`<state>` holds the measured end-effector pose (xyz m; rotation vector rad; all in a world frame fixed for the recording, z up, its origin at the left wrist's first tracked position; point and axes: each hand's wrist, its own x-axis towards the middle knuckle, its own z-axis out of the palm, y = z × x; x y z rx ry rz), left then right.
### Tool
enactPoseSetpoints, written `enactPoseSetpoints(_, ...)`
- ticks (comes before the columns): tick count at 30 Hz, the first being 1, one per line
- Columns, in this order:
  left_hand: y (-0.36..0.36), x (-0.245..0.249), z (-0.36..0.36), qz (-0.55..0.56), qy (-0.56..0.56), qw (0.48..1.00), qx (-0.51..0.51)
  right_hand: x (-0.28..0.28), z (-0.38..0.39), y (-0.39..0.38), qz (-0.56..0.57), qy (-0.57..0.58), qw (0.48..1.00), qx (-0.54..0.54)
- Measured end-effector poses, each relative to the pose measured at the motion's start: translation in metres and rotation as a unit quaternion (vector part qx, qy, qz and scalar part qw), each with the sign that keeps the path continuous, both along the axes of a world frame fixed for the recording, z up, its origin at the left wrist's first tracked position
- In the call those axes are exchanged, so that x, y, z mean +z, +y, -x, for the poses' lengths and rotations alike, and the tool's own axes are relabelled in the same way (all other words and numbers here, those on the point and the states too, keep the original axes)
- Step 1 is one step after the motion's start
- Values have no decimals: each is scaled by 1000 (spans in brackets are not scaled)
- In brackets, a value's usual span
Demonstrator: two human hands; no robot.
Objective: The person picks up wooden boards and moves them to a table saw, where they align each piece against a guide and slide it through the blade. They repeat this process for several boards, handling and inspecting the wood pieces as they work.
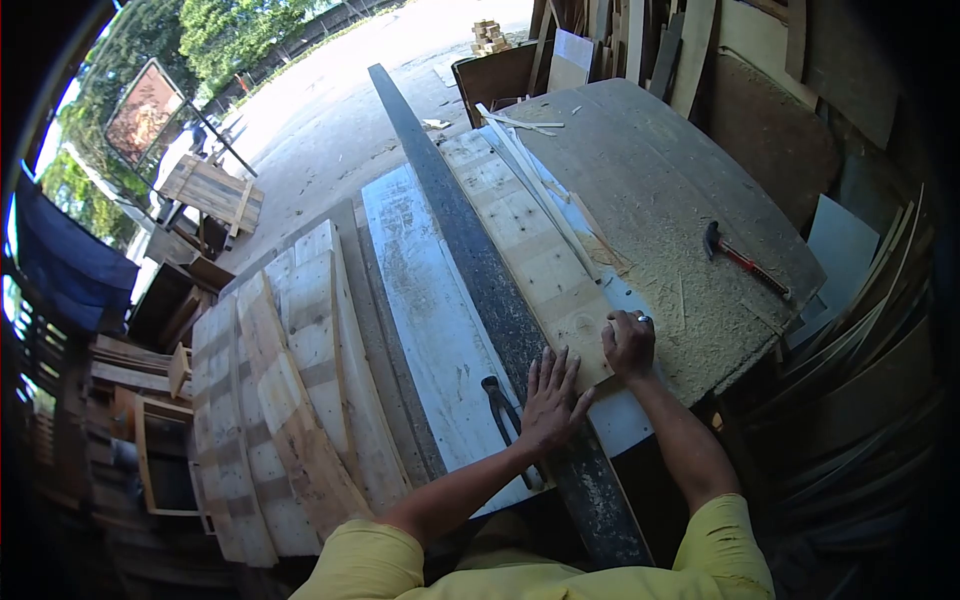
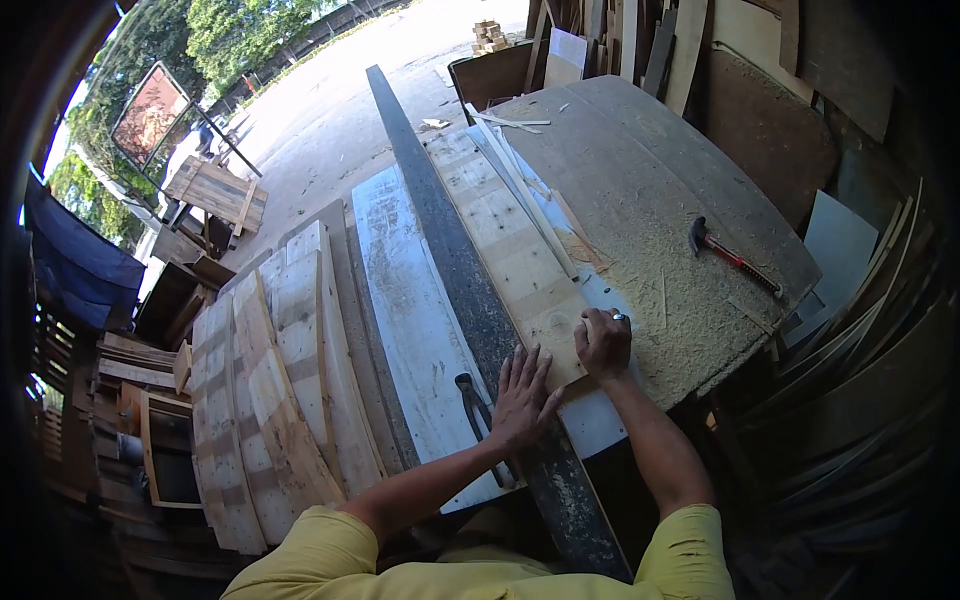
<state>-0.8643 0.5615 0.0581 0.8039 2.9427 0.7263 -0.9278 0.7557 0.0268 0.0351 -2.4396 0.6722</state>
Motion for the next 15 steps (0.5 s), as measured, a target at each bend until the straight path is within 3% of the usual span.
enactPoseSetpoints(10,-7,-2,1,-26,-5,1000,-7,10,0,-6,-27,-65,997,-41)
enactPoseSetpoints(12,-14,-9,6,-109,-35,993,-15,13,-23,-11,-56,47,991,-116)
enactPoseSetpoints(14,-22,-14,28,-100,-3,995,-7,0,-58,-15,66,-26,982,-173)
enactPoseSetpoints(15,-27,-14,42,-88,27,996,5,-15,-72,-18,209,-106,960,-155)
